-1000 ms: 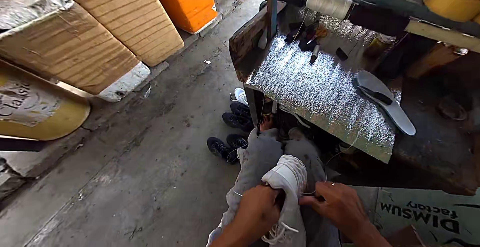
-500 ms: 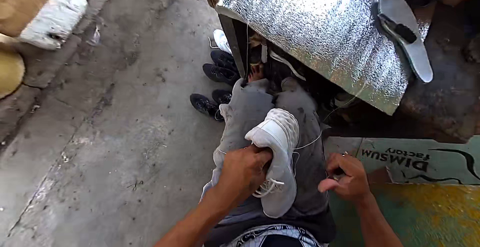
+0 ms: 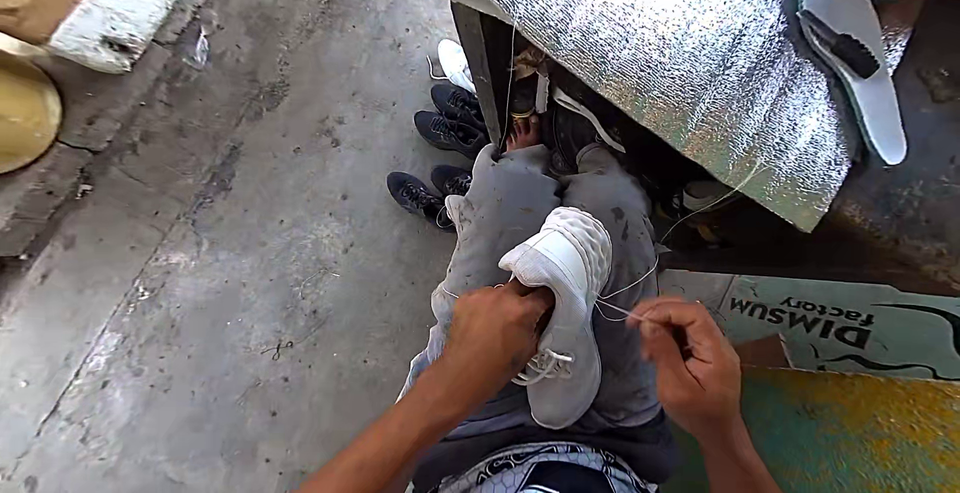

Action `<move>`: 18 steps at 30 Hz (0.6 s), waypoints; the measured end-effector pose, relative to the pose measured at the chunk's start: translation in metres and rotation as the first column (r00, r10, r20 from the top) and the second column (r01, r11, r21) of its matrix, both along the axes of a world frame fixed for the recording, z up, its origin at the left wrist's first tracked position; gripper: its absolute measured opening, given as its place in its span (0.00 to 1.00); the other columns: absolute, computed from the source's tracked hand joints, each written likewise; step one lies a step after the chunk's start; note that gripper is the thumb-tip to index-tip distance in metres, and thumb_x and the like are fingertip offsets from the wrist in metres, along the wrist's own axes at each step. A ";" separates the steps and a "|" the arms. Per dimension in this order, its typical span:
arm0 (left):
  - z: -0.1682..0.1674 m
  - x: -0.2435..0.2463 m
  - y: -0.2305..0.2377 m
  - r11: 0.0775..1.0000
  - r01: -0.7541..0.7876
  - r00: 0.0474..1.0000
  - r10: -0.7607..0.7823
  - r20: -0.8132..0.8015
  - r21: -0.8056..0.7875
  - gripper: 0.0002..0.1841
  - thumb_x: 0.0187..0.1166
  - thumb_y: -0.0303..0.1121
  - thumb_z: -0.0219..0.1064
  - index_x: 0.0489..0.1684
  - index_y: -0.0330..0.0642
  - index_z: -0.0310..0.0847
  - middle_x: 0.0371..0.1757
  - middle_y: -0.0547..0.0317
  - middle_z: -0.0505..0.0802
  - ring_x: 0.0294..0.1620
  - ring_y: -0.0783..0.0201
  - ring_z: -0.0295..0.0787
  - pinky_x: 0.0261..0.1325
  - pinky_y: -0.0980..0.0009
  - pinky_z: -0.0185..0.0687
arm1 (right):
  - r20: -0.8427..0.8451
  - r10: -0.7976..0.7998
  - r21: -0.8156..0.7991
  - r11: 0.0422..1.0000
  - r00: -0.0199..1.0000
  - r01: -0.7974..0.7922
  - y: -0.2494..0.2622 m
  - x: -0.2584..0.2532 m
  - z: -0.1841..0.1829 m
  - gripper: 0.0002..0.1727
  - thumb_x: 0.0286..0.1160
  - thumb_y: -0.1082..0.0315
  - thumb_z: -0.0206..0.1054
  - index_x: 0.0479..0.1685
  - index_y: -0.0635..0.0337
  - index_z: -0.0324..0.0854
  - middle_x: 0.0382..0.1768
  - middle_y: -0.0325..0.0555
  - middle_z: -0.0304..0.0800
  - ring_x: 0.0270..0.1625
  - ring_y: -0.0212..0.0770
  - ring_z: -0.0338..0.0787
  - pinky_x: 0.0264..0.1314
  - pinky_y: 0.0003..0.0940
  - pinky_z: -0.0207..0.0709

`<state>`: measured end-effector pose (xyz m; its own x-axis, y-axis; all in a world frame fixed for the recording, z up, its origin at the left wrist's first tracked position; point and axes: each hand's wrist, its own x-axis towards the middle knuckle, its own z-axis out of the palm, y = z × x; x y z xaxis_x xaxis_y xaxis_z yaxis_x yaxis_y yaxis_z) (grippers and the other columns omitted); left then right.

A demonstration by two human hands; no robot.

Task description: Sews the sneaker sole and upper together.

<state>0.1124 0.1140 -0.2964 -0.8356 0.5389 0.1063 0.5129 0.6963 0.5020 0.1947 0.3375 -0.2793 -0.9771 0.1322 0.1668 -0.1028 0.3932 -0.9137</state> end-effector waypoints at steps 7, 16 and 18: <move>-0.001 -0.001 -0.002 1.000 0.025 1.000 -0.025 0.009 -0.002 0.11 0.72 0.34 0.63 0.18 0.47 0.81 0.19 0.55 0.85 0.18 0.53 0.85 0.15 0.55 0.71 | -0.035 -0.156 0.386 0.909 0.987 0.158 0.015 0.000 -0.004 0.14 0.83 0.60 0.66 0.42 0.59 0.95 0.27 0.38 0.83 0.28 0.24 0.79 0.30 0.16 0.73; 0.000 -0.003 -0.007 0.999 0.038 0.999 -0.037 0.019 -0.008 0.12 0.72 0.36 0.65 0.15 0.47 0.80 0.16 0.56 0.83 0.16 0.53 0.83 0.14 0.55 0.68 | 0.186 0.197 0.287 0.926 0.963 -0.245 0.034 0.016 -0.005 0.10 0.86 0.57 0.65 0.44 0.46 0.90 0.77 0.46 0.77 0.42 0.24 0.88 0.44 0.22 0.85; 0.000 -0.003 -0.012 0.999 0.052 0.998 -0.052 -0.027 -0.003 0.11 0.71 0.35 0.65 0.16 0.49 0.80 0.17 0.57 0.83 0.15 0.55 0.81 0.14 0.57 0.67 | 0.257 0.181 0.381 0.884 0.949 -0.271 0.086 0.038 -0.012 0.12 0.86 0.55 0.62 0.41 0.47 0.89 0.84 0.47 0.72 0.54 0.29 0.90 0.54 0.28 0.86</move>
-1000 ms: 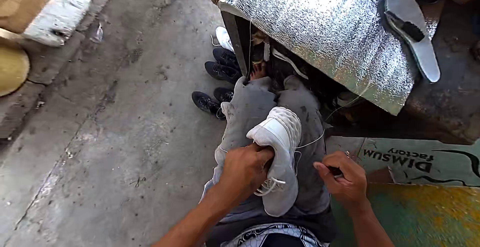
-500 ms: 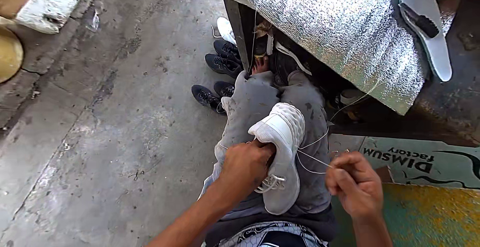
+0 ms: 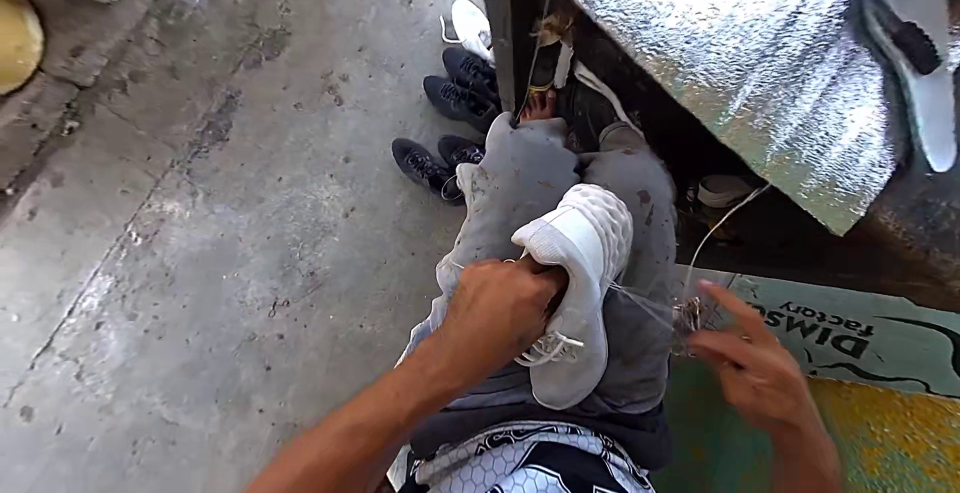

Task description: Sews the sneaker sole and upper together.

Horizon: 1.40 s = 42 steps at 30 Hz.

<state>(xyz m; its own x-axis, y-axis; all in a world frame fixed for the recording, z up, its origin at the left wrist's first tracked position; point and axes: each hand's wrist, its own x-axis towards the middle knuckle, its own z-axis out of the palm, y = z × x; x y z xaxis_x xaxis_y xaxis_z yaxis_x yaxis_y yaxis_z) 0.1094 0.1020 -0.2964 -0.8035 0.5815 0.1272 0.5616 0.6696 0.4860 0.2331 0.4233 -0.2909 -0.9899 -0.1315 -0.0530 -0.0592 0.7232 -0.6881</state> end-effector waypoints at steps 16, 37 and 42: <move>0.022 -0.007 -0.060 0.571 -0.062 0.649 -0.600 0.468 0.818 0.13 0.88 0.36 0.56 0.32 0.47 0.83 0.45 0.62 0.95 0.60 0.62 0.91 0.81 0.53 0.74 | -0.117 -0.226 -0.141 0.968 0.967 0.209 -0.100 -0.018 -0.012 0.36 0.78 0.42 0.69 0.76 0.61 0.78 0.67 0.55 0.87 0.33 0.32 0.86 0.30 0.29 0.81; 0.003 -0.013 -0.012 0.978 0.204 0.979 -0.203 -0.020 0.055 0.09 0.78 0.32 0.62 0.28 0.45 0.85 0.38 0.54 0.92 0.47 0.53 0.90 0.46 0.56 0.80 | -0.107 -0.370 0.058 0.924 0.923 0.378 -0.121 -0.041 0.004 0.38 0.70 0.30 0.67 0.54 0.59 0.90 0.30 0.42 0.81 0.27 0.36 0.77 0.28 0.36 0.74; 0.000 -0.009 -0.026 0.975 0.213 0.976 -0.215 0.019 0.056 0.10 0.78 0.33 0.59 0.33 0.44 0.87 0.36 0.56 0.92 0.44 0.55 0.89 0.43 0.57 0.77 | -0.185 -0.386 0.154 0.897 0.904 0.414 -0.138 -0.048 -0.005 0.35 0.68 0.29 0.67 0.34 0.58 0.85 0.29 0.42 0.78 0.24 0.38 0.76 0.24 0.34 0.70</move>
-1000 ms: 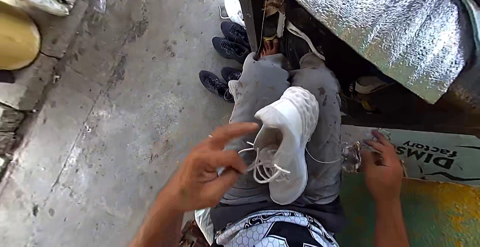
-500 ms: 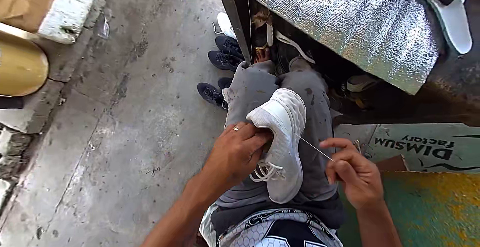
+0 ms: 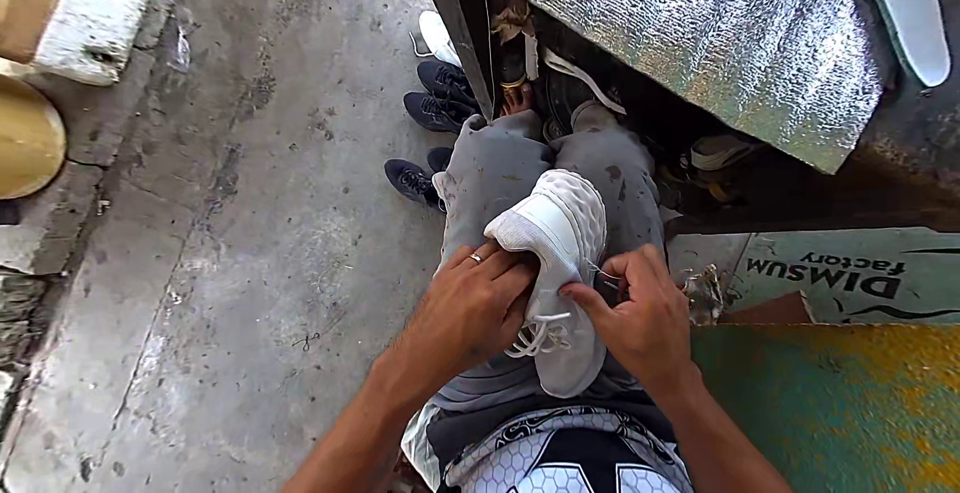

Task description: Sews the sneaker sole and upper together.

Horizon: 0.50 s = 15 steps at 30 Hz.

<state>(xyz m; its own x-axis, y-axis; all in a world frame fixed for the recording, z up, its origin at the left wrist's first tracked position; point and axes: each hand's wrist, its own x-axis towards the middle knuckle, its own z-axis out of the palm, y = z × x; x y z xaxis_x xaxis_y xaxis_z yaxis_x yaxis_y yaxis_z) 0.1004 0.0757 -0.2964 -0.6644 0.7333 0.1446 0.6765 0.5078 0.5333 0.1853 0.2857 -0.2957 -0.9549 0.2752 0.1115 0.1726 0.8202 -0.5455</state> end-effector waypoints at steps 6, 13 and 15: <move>0.002 0.031 -0.047 0.999 -0.052 0.998 0.052 0.046 -0.006 0.15 0.82 0.39 0.55 0.34 0.46 0.89 0.25 0.59 0.86 0.29 0.59 0.80 0.35 0.61 0.69 | 0.015 0.012 0.007 1.000 1.000 -0.012 -0.005 -0.003 -0.006 0.27 0.74 0.40 0.70 0.30 0.57 0.81 0.29 0.43 0.77 0.25 0.40 0.77 0.24 0.36 0.70; 0.001 0.079 -0.072 0.991 -0.130 0.984 0.127 0.122 0.020 0.21 0.88 0.44 0.54 0.23 0.47 0.82 0.19 0.61 0.79 0.25 0.61 0.73 0.35 0.65 0.64 | 0.108 0.111 -0.034 0.994 0.988 -0.108 -0.003 -0.011 0.002 0.24 0.79 0.43 0.68 0.36 0.58 0.81 0.33 0.45 0.78 0.28 0.43 0.80 0.26 0.40 0.73; 0.000 0.084 -0.077 0.989 -0.148 0.978 0.142 0.151 0.030 0.21 0.88 0.44 0.54 0.22 0.47 0.82 0.19 0.62 0.79 0.25 0.62 0.73 0.35 0.66 0.64 | 0.116 0.123 -0.040 0.992 0.986 -0.119 -0.002 -0.011 0.001 0.24 0.79 0.42 0.68 0.37 0.58 0.81 0.34 0.45 0.78 0.28 0.42 0.80 0.25 0.40 0.73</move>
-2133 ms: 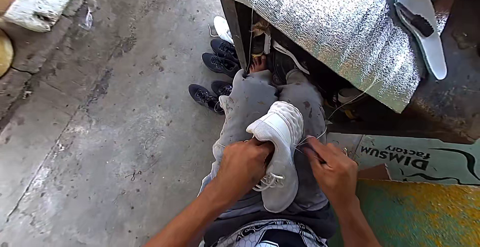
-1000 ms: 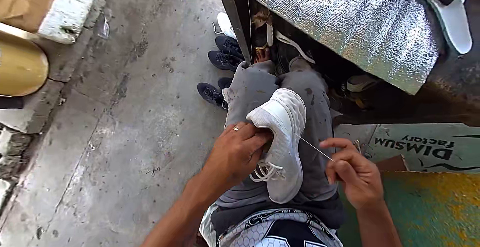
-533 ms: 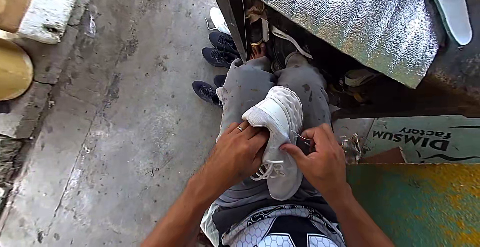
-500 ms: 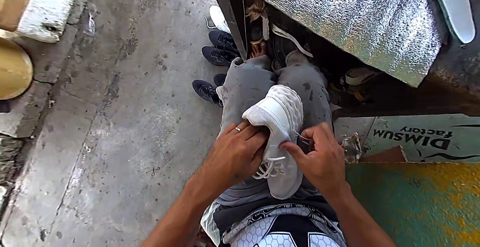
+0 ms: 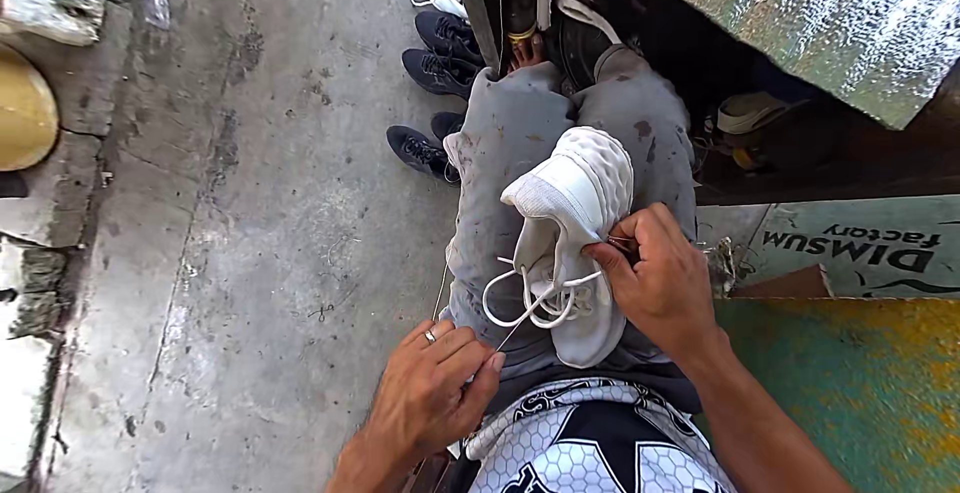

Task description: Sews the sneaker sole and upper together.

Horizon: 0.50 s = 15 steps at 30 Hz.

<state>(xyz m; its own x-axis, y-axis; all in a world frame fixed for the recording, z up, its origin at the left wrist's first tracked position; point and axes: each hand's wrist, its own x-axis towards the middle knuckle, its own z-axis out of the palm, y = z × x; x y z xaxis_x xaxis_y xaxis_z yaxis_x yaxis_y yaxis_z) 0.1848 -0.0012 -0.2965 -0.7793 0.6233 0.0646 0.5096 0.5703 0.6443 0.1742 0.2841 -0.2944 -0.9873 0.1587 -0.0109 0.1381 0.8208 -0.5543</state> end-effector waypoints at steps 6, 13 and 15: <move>0.018 -0.041 0.039 0.921 -0.165 0.963 0.073 0.261 0.352 0.17 0.88 0.43 0.62 0.60 0.42 0.87 0.55 0.58 0.93 0.57 0.68 0.91 0.62 0.67 0.89 | -0.112 -0.047 -0.414 0.910 0.993 -0.004 0.030 0.009 0.000 0.24 0.71 0.55 0.77 0.61 0.59 0.82 0.59 0.46 0.81 0.45 0.30 0.83 0.42 0.25 0.81; 0.019 -0.071 0.123 0.958 -0.266 0.723 0.123 0.680 0.109 0.23 0.68 0.56 0.79 0.47 0.48 0.83 0.31 0.70 0.92 0.31 0.76 0.90 0.35 0.71 0.90 | -0.274 -0.160 -0.540 0.842 0.948 -0.013 0.061 0.033 -0.009 0.20 0.91 0.62 0.57 0.78 0.39 0.67 0.64 0.34 0.88 0.40 0.32 0.92 0.37 0.29 0.90; 0.015 -0.067 0.127 0.952 -0.298 0.746 0.189 0.639 0.066 0.16 0.71 0.49 0.79 0.41 0.49 0.83 0.27 0.72 0.90 0.26 0.78 0.87 0.30 0.74 0.87 | -0.197 -0.153 -0.523 0.852 0.968 0.028 0.057 0.041 0.003 0.25 0.92 0.56 0.56 0.86 0.34 0.59 0.50 0.30 0.89 0.27 0.26 0.84 0.26 0.23 0.81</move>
<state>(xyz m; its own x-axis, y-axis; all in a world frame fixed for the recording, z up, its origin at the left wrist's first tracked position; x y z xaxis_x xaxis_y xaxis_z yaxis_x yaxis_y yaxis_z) 0.1176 0.1254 -0.2817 -0.8055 0.4305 -0.4072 -0.1739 0.4852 0.8569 0.2150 0.3414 -0.2914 -0.9544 0.2805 0.1022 0.0195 0.4004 -0.9161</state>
